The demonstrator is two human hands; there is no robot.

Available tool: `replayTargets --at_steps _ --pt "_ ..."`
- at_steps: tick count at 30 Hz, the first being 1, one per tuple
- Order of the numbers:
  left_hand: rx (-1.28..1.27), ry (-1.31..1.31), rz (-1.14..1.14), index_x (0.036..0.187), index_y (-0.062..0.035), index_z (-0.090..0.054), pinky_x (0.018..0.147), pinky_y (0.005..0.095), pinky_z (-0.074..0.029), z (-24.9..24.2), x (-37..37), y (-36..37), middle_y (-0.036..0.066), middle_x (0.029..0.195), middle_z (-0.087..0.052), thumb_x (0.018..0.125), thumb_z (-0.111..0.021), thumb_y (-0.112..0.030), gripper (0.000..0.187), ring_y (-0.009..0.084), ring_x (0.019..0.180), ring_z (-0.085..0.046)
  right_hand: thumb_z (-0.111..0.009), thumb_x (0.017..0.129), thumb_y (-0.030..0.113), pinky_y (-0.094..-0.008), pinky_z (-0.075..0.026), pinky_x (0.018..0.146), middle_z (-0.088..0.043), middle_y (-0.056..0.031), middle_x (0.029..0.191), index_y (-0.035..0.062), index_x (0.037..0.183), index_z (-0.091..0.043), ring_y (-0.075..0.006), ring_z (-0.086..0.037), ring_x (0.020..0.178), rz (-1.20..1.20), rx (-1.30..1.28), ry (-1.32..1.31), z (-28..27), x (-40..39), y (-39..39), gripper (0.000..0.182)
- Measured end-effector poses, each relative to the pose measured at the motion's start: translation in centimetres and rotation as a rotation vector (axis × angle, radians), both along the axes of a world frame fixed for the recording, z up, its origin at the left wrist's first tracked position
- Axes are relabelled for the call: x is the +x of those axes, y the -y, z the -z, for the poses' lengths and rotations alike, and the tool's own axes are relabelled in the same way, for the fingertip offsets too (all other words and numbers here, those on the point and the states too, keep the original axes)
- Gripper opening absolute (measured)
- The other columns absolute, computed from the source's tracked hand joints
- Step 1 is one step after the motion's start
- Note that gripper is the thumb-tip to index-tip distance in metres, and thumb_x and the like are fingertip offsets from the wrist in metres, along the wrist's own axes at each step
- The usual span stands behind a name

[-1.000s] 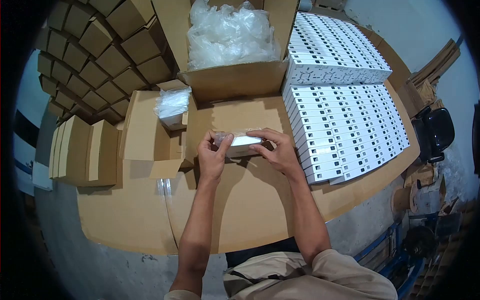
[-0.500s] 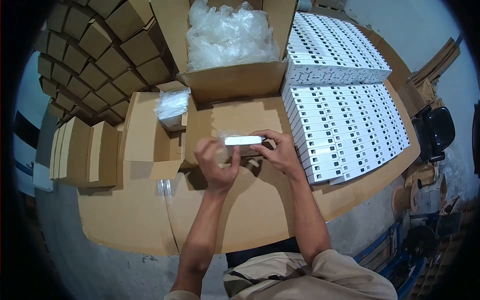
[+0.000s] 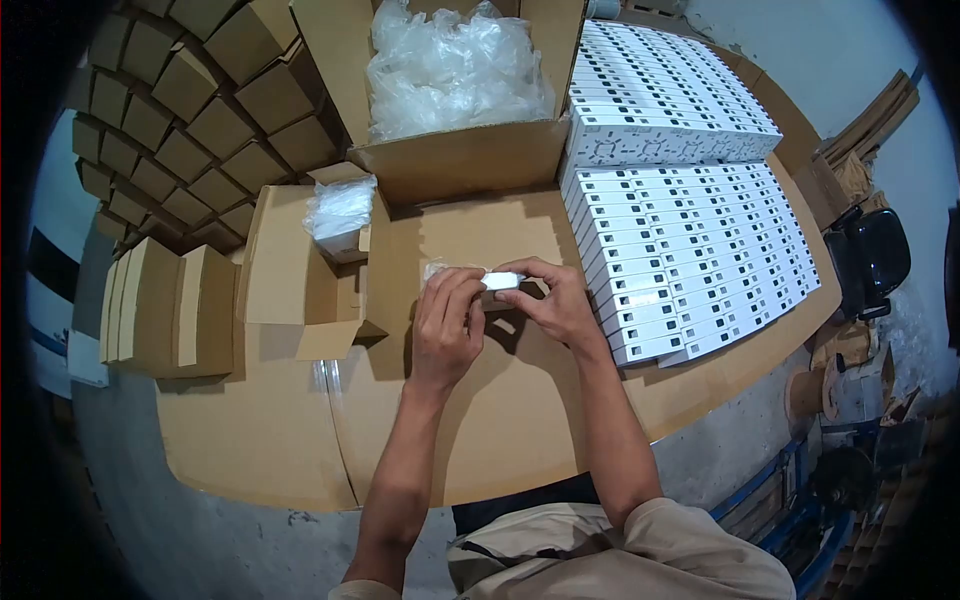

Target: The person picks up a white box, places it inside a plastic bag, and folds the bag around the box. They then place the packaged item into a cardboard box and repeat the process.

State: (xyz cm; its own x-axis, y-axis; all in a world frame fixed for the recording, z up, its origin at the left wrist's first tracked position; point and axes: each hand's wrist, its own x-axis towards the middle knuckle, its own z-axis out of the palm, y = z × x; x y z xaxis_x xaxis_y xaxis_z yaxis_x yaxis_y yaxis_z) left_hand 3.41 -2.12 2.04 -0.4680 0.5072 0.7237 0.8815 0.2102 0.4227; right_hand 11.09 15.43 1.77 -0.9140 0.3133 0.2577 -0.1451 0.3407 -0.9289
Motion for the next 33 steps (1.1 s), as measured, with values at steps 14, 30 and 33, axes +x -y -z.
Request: replayTargets --at_steps 14,30,33 --pt "0.099 0.748 0.209 0.127 0.0000 -0.048 0.095 0.0332 -0.049 1.6 -1.6 1.1 0.011 0.119 -0.059 0.094 -0.063 0.006 0.036 0.0188 0.114 -0.057 -0.080 0.080 0.003 -0.0348 -0.052 0.095 -0.074 -0.0096 0.112 0.0045 0.114 -0.074 -0.0228 -0.064 0.113 0.036 -0.106 -0.097 -1.3 0.4 1.0 0.034" --pt "0.034 0.632 -0.144 0.158 -0.0007 -0.017 0.114 0.0476 -0.037 2.9 3.4 4.7 0.028 0.145 -0.048 0.088 -0.072 -0.007 0.089 0.0424 0.136 -0.047 -0.075 0.086 -0.008 -0.0235 -0.056 0.069 -0.071 -0.0093 0.103 -0.0032 0.118 -0.070 -0.0099 -0.065 0.082 0.115 -0.307 -0.171 -0.9 -2.2 1.9 0.032" --pt "-0.106 0.608 -0.202 0.156 0.0008 -0.022 0.113 0.0483 -0.037 1.7 5.9 7.3 0.026 0.144 -0.050 0.087 -0.071 -0.008 0.085 0.0433 0.135 -0.048 -0.073 0.088 -0.008 -0.0253 -0.059 0.071 -0.069 -0.0102 0.104 -0.0050 0.124 -0.067 -0.0111 -0.066 0.086 0.031 -0.401 -0.287 -3.4 -4.9 4.4 0.036"
